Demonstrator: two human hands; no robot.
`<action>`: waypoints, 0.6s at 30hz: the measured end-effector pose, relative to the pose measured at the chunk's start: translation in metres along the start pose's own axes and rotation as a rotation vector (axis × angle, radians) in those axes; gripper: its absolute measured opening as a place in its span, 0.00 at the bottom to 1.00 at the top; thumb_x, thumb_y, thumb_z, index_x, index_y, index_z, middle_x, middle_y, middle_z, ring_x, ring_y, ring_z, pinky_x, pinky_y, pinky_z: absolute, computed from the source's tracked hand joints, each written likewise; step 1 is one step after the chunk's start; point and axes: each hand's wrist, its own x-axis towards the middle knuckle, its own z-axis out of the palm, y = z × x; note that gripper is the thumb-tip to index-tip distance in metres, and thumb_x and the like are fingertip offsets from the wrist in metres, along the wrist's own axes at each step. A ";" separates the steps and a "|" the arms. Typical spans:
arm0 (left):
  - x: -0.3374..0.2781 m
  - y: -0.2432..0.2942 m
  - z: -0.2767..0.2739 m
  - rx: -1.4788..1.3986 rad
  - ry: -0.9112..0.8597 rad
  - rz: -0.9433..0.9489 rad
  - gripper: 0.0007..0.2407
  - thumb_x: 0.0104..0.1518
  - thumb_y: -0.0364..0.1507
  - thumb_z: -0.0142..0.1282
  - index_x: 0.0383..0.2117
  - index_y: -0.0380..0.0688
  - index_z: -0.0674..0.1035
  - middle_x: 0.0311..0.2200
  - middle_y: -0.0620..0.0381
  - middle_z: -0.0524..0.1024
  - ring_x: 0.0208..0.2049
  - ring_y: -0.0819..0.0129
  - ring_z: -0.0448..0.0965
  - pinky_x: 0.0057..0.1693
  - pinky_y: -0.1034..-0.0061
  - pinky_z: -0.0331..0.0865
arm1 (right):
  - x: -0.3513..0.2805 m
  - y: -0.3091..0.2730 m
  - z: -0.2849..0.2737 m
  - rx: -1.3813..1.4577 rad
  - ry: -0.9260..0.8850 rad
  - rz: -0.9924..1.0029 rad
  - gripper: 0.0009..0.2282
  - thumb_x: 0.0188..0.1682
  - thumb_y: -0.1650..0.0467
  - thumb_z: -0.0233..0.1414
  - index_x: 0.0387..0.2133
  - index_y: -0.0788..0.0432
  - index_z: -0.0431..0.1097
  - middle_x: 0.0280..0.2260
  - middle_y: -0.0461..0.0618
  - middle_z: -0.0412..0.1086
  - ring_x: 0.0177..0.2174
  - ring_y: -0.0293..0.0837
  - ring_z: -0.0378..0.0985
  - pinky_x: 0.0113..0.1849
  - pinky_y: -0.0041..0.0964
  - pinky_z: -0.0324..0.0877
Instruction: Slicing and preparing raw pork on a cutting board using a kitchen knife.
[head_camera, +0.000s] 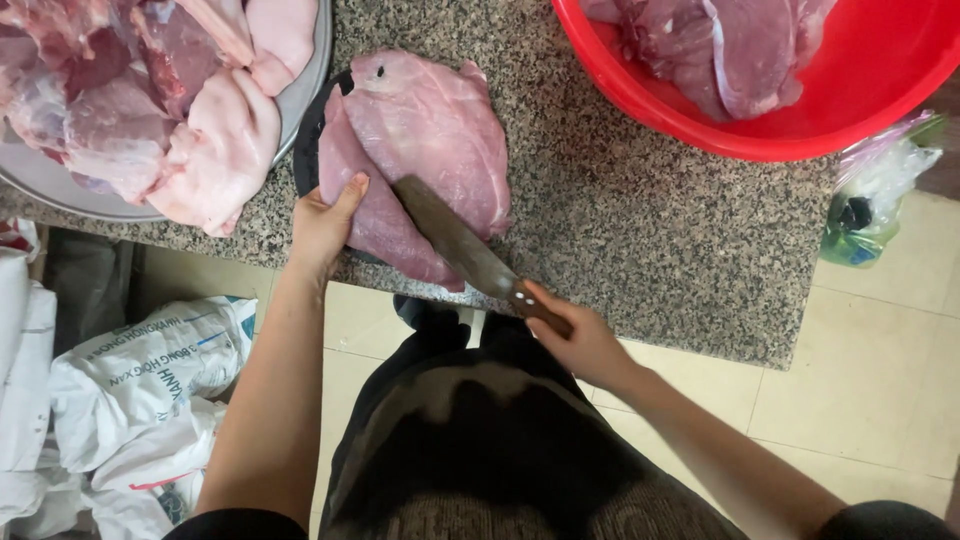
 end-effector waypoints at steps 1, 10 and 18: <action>0.000 0.002 -0.002 -0.004 0.001 0.001 0.16 0.56 0.31 0.67 0.40 0.28 0.80 0.37 0.54 0.83 0.34 0.74 0.81 0.41 0.81 0.76 | -0.008 0.004 -0.007 -0.004 0.000 0.000 0.26 0.52 0.68 0.54 0.66 0.49 0.59 0.37 0.43 0.76 0.32 0.31 0.70 0.38 0.27 0.69; 0.036 0.020 0.019 1.222 0.412 0.525 0.38 0.36 0.46 0.74 0.51 0.33 0.72 0.45 0.34 0.71 0.46 0.35 0.75 0.51 0.50 0.72 | 0.004 0.005 -0.006 0.077 0.242 0.133 0.28 0.51 0.70 0.56 0.68 0.47 0.61 0.26 0.49 0.72 0.21 0.34 0.68 0.25 0.30 0.66; 0.061 0.009 0.036 0.897 0.315 0.213 0.24 0.63 0.42 0.48 0.59 0.40 0.73 0.51 0.35 0.73 0.50 0.40 0.76 0.55 0.55 0.70 | 0.066 -0.075 0.031 0.126 0.328 -0.354 0.27 0.52 0.74 0.52 0.66 0.58 0.55 0.42 0.44 0.76 0.23 0.29 0.65 0.24 0.27 0.62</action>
